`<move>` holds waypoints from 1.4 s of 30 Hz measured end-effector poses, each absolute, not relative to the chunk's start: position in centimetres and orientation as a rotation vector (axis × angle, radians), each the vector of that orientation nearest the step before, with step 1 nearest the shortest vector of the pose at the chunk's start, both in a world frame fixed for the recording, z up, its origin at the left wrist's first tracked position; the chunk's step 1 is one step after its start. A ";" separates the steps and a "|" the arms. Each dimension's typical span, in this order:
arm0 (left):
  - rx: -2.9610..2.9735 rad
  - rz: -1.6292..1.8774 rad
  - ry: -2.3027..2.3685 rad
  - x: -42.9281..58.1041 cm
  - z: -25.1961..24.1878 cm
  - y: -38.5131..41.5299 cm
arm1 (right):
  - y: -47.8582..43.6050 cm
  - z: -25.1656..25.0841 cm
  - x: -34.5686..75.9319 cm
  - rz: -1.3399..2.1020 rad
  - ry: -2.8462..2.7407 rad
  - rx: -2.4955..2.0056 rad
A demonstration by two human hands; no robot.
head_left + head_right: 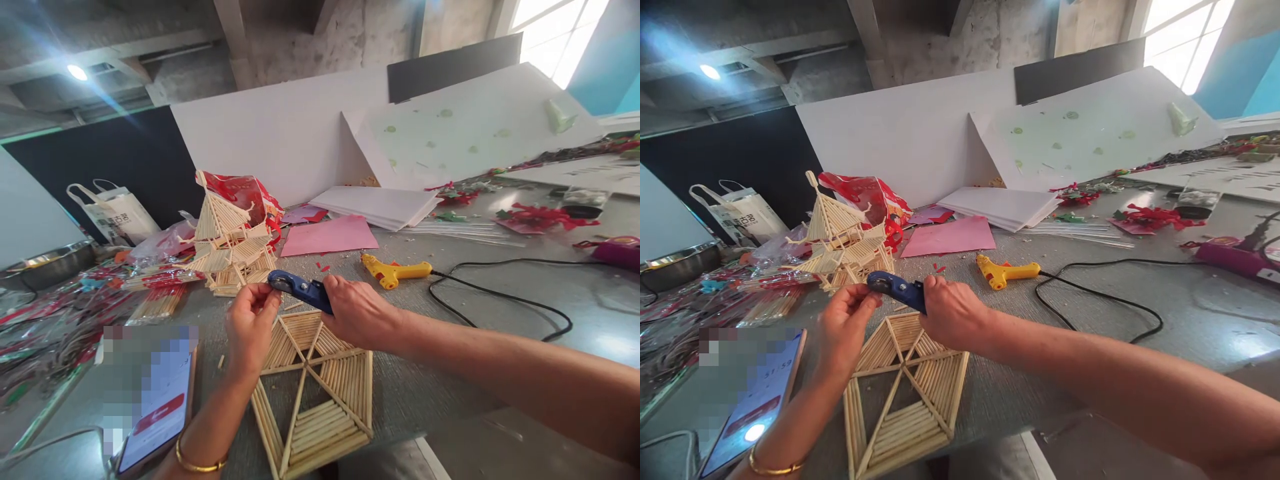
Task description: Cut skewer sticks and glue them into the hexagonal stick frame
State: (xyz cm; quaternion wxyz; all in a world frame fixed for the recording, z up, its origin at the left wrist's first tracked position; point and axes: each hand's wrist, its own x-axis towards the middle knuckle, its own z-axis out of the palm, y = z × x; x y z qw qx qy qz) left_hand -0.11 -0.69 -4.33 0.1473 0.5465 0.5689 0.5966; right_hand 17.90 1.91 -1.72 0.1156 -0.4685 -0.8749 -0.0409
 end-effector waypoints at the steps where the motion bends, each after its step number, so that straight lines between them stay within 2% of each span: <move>1: 1.554 1.733 1.621 -0.1 -4.4 -0.7 | 1.9 -1.7 17.9 -0.103 -2.558 -1.367; 16: 1.601 1.854 1.704 0.4 -4.1 -0.8 | 1.1 -1.7 17.8 0.235 -2.516 -1.270; 42: 1.621 1.934 1.618 0.4 -4.3 -1.0 | 0.4 -1.1 17.5 0.352 -2.428 -1.311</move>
